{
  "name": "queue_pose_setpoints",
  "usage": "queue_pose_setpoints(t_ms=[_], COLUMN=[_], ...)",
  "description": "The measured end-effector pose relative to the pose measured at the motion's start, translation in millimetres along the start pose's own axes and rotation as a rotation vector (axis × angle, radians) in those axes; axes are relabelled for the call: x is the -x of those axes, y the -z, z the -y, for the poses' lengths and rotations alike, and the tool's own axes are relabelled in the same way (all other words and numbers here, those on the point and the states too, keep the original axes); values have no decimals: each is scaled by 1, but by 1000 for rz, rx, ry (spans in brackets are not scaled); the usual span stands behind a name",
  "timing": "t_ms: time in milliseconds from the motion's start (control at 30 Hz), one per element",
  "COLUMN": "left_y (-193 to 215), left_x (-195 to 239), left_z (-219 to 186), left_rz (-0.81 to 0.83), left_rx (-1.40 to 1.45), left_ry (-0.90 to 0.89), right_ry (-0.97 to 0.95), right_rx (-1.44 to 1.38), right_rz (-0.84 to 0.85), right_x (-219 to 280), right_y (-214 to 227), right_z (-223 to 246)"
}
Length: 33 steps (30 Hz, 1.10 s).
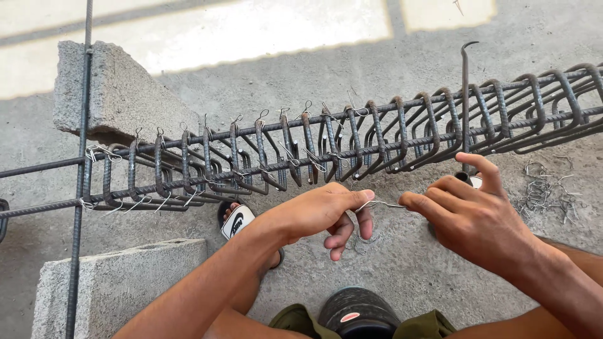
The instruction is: The person ties a rebar cage using wire ties and a rebar tying tool. They wrap the wire around the intersections of the rebar and twist it to secure the structure.
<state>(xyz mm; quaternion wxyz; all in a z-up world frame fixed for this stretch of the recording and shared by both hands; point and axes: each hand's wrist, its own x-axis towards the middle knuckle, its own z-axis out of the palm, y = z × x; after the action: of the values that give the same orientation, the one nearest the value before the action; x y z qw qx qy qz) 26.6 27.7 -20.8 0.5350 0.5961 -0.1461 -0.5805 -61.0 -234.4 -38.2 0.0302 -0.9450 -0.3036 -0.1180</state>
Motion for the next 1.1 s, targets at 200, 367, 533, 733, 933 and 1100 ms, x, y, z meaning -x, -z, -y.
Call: queue_pose_setpoints(t_ms=[200,367,533,733,933,1100], left_y=[-13,-22,-20,-18,-22,-24], left_x=[10,14,-4,-5,-10,-22], left_z=[-16,-20,0,-11,-15,-7], left_rz=[-219,-427,-457,-399,-434,-410], left_rx=[-297,-615,-566,-437,-428,-254], left_ry=[-187,-217,-365,-450,-546,-558], right_ry=[-90,-154,-144,-409,-830,-808], right_rx=[-46,-267,-338,-668,-1288,-1238], right_rz=[42,118,173,324,338,305], right_x=[5,20,24,17,4,2], right_y=[-2,-23,-22,-9,12,12], right_z=[-6,4,18,20,29,30])
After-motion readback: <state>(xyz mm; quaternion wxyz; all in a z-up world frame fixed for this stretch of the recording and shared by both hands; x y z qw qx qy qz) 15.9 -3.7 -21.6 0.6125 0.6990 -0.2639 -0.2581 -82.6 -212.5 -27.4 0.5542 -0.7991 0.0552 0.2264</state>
